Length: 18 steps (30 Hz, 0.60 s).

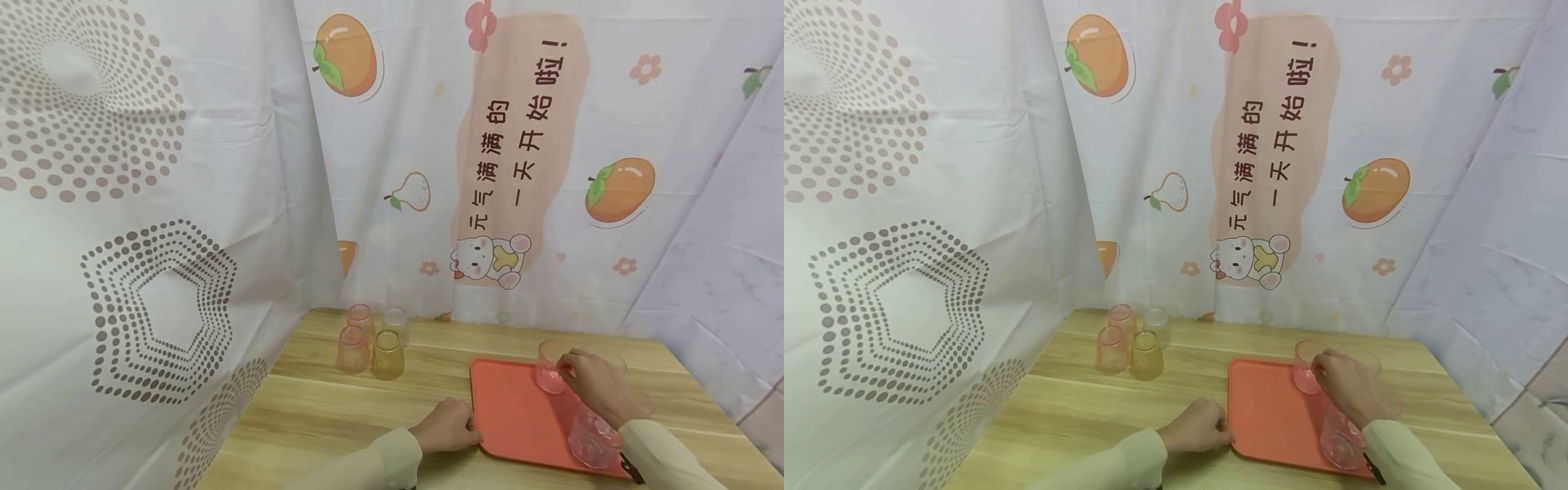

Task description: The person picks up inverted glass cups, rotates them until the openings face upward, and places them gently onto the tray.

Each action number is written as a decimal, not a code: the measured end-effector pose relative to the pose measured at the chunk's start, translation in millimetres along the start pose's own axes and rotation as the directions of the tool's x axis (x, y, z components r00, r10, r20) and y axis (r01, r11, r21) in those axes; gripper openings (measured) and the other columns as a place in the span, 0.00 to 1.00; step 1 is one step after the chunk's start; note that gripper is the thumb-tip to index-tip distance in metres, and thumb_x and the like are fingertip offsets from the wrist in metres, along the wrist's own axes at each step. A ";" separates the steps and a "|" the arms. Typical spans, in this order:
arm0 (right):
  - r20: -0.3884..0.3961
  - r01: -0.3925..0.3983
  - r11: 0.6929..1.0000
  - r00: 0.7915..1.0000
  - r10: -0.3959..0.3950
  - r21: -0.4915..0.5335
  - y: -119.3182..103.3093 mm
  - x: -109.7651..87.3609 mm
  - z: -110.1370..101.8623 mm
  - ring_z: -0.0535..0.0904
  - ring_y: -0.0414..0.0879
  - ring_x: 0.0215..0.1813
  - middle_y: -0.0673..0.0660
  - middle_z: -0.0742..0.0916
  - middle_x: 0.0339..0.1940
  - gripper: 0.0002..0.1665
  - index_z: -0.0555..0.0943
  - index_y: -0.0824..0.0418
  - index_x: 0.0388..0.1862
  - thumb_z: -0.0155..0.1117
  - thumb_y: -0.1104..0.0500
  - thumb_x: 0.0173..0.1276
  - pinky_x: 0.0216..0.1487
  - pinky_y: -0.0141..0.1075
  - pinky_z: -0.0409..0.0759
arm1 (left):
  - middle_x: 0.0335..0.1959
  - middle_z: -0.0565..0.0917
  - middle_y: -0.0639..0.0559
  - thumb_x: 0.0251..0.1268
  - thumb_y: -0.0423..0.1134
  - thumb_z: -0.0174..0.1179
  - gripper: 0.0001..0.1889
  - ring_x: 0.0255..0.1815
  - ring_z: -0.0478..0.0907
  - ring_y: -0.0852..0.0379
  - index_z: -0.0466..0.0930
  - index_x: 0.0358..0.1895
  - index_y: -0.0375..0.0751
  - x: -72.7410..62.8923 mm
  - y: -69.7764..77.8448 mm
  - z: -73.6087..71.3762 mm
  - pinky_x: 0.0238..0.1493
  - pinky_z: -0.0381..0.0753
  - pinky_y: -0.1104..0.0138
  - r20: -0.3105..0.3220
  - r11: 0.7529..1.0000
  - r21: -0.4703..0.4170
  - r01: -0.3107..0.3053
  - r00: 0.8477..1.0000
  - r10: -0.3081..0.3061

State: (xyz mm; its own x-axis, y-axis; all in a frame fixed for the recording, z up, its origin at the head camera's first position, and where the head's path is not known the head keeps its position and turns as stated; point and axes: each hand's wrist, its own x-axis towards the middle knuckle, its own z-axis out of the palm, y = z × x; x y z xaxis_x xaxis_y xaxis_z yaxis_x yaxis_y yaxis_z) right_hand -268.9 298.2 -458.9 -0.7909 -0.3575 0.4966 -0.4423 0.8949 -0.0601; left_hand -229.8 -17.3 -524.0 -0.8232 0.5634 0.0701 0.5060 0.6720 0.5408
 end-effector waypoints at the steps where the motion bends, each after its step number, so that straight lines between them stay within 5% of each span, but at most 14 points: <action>1: 0.004 -0.004 1.000 1.000 0.004 0.006 0.3 0.3 0.7 0.82 0.45 0.30 0.46 0.83 0.28 0.09 0.87 0.56 0.30 0.81 0.65 0.55 0.30 0.43 0.79 | 0.05 0.61 0.66 0.66 0.42 0.68 0.27 0.07 0.54 0.70 0.69 0.08 0.50 -0.1 0.2 -0.2 0.13 0.58 0.75 0.000 1.000 -0.002 0.003 1.000 -0.003; 18: -0.032 -0.032 0.999 0.999 0.033 0.036 -5.4 -2.4 -0.7 0.79 0.47 0.28 0.52 0.82 0.29 0.09 0.87 0.60 0.33 0.80 0.63 0.56 0.27 0.45 0.78 | 0.05 0.62 0.66 0.67 0.43 0.68 0.27 0.07 0.53 0.70 0.69 0.07 0.51 -0.4 -0.9 -0.4 0.14 0.59 0.75 0.008 1.000 -0.013 0.000 1.000 0.001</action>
State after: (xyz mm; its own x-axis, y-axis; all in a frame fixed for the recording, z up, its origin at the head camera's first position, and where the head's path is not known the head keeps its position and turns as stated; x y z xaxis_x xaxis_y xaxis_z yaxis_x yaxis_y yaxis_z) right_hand -264.3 294.3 -459.2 -0.7913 -0.3187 0.5218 -0.4316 0.8956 -0.1075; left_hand -230.0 -18.4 -524.2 -0.8208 0.5677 0.0636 0.5029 0.6655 0.5516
